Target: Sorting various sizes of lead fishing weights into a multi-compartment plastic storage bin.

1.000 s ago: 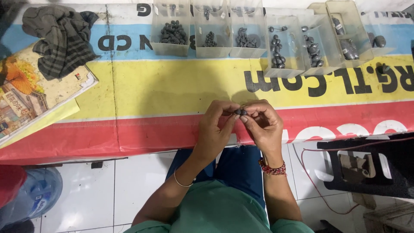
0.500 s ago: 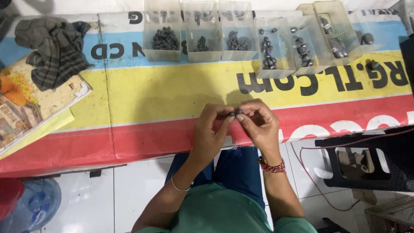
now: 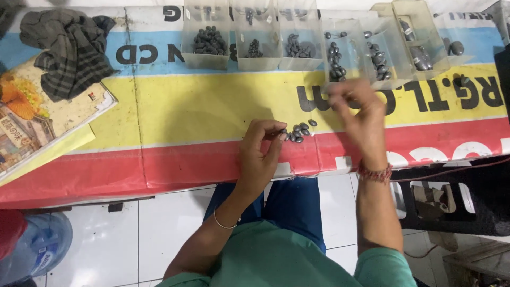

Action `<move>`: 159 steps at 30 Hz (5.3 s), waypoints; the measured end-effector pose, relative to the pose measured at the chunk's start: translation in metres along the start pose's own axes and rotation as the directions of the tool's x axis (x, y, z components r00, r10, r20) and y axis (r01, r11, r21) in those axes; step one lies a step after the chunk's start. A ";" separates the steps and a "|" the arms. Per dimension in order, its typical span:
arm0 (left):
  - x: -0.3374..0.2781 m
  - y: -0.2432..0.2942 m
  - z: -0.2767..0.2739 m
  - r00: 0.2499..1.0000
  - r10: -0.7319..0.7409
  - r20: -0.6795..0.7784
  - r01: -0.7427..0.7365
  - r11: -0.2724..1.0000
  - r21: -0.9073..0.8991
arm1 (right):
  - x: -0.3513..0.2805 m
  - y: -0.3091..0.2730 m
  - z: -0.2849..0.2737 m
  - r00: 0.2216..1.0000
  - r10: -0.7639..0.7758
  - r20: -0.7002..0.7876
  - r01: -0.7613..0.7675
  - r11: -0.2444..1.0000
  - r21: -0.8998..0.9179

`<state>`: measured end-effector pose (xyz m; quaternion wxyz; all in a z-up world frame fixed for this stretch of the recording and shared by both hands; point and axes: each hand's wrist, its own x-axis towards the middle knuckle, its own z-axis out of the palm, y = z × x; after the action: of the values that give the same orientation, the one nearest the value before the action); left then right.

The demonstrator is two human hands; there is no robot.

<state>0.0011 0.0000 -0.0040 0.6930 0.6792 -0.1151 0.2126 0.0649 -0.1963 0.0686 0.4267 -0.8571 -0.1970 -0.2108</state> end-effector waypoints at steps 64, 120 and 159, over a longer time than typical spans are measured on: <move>-0.005 -0.005 0.004 0.972 0.023 0.236 -0.058 0.988 0.144 | 0.012 0.038 -0.015 0.990 -0.122 -0.071 0.111 0.985 -0.134; 0.016 -0.008 0.011 0.936 0.072 0.344 -0.134 0.977 0.163 | -0.029 0.009 0.008 0.996 -0.084 -0.010 0.084 0.983 0.163; 0.002 0.002 -0.003 0.921 -0.077 0.383 -0.011 0.975 0.223 | -0.066 -0.025 0.031 0.993 0.034 0.116 -0.057 0.977 0.206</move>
<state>0.0019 0.0034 -0.0013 0.5801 0.7824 -0.2145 0.0731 0.0031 -0.1674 0.0334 0.5076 -0.8222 -0.2220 -0.1308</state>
